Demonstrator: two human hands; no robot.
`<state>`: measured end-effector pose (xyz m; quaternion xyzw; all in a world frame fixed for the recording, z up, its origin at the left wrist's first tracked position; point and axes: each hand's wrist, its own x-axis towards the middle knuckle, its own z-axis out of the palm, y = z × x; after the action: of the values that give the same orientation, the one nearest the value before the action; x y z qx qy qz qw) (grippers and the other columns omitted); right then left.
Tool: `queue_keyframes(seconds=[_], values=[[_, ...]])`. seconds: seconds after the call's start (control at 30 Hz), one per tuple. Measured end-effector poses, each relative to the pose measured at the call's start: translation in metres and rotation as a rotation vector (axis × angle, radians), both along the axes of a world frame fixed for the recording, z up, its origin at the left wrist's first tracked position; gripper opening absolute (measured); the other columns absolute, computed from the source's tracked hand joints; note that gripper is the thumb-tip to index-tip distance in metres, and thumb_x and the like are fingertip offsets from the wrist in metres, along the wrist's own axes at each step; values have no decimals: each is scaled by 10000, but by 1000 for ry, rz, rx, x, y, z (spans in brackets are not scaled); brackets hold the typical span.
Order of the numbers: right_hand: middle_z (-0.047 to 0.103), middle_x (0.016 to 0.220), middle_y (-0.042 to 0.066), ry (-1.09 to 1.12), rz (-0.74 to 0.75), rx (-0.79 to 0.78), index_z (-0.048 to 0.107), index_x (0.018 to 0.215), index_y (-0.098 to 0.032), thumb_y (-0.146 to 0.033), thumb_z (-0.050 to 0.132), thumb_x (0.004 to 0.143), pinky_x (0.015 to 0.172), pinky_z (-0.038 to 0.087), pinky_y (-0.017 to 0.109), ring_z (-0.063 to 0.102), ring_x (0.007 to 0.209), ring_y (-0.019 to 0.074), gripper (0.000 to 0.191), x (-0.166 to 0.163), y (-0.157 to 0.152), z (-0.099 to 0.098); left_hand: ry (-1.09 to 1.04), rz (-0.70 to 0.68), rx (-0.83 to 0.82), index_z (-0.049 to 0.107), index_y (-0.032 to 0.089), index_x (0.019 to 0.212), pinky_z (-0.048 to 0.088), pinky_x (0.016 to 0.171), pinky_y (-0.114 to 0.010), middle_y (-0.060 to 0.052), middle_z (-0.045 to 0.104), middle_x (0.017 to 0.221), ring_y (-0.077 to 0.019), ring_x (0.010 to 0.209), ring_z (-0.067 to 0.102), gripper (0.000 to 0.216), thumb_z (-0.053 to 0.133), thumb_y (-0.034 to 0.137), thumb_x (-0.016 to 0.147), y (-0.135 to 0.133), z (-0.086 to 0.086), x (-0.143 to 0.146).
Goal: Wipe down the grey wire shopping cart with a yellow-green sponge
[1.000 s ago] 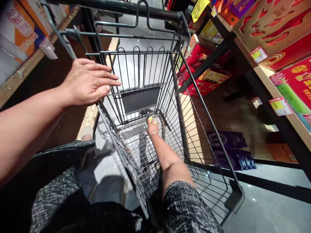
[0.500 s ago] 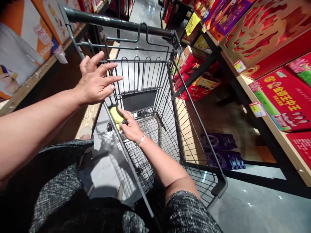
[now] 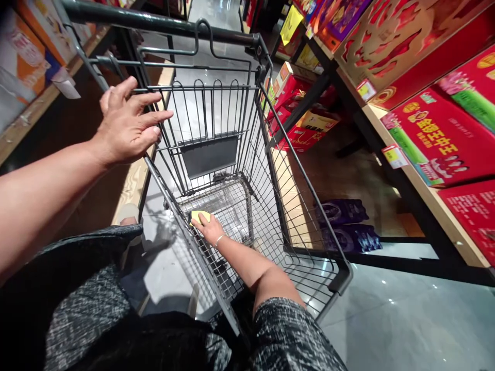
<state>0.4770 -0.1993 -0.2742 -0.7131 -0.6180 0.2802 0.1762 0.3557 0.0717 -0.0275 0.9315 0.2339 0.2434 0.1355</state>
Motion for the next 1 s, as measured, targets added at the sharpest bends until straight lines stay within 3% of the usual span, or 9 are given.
queue_keyframes(seconds=[0.13, 0.23, 0.4, 0.5, 0.6, 0.7, 0.83, 0.93, 1.0], values=[[545, 1394, 21, -348, -40, -169, 614, 1285, -375, -136, 527, 847, 852, 442, 452, 467, 1033, 258, 506, 49, -15, 7, 22, -37, 42, 641, 384, 1274, 4, 1171, -588, 124, 513, 1454, -335, 1445, 236, 519, 325, 592, 920, 1, -1, -1], [555, 1309, 134, -471, -147, -204, 679, 1193, -259, -146, 516, 854, 898, 414, 516, 466, 1090, 310, 393, 105, -19, 33, 35, -27, 100, 667, 356, 1240, 45, 1163, -583, 92, 577, 1396, -312, 1419, 296, 533, 277, 572, 946, 2, -1, -1], [422, 1452, 138, -638, -203, -158, 672, 1195, -210, -104, 399, 897, 1013, 299, 582, 325, 1266, 376, 417, 190, 7, 121, 18, -97, 18, 598, 441, 1306, -29, 1149, -586, 152, 540, 1417, -338, 1431, 243, 494, 363, 628, 914, 9, -3, 0], [323, 1536, 62, -843, -293, 89, 534, 1371, -304, -189, 331, 980, 996, 285, 593, 259, 1290, 380, 455, 224, 36, 181, 8, -151, -32, 544, 505, 1337, -101, 1141, -580, 191, 503, 1442, -368, 1447, 172, 549, 453, 710, 836, 15, -4, 0], [268, 1567, 32, -907, -374, 235, 442, 1435, -361, -228, 299, 1015, 990, 281, 603, 237, 1305, 368, 464, 237, 53, 205, 56, -139, 22, 540, 424, 1373, -89, 1145, -578, 126, 464, 1497, -372, 1457, 118, 674, 447, 777, 807, 16, -4, 0], [265, 1572, 67, -884, -342, 72, 443, 1445, -332, -208, 287, 1014, 983, 308, 583, 291, 1277, 356, 475, 222, 46, 175, 116, -82, 123, 576, 316, 1354, -22, 1152, -595, 31, 402, 1551, -352, 1463, 116, 697, 324, 757, 877, 13, -2, -1], [367, 1502, 126, -773, -290, -298, 513, 1406, -302, -163, 411, 955, 939, 402, 490, 383, 1230, 344, 482, 175, 9, 92, 110, -65, 122, 636, 234, 1293, -21, 1162, -575, -43, 439, 1521, -344, 1463, 132, 682, 301, 691, 914, 10, -2, 0], [391, 1474, 149, -677, -319, -513, 444, 1465, -310, -144, 455, 917, 881, 464, 423, 447, 1193, 327, 572, 143, -25, 43, 59, -39, 99, 681, 229, 1229, -24, 1158, -574, -53, 501, 1466, -347, 1451, 158, 750, 245, 729, 880, 12, -5, 5], [368, 1485, 166, -652, -343, -576, 347, 1526, -299, -136, 454, 908, 845, 487, 388, 492, 1147, 309, 647, 127, -41, 26, 47, -22, 107, 697, 246, 1211, -22, 1164, -562, -41, 517, 1446, -338, 1444, 169, 757, 225, 729, 868, 15, -8, 8]])
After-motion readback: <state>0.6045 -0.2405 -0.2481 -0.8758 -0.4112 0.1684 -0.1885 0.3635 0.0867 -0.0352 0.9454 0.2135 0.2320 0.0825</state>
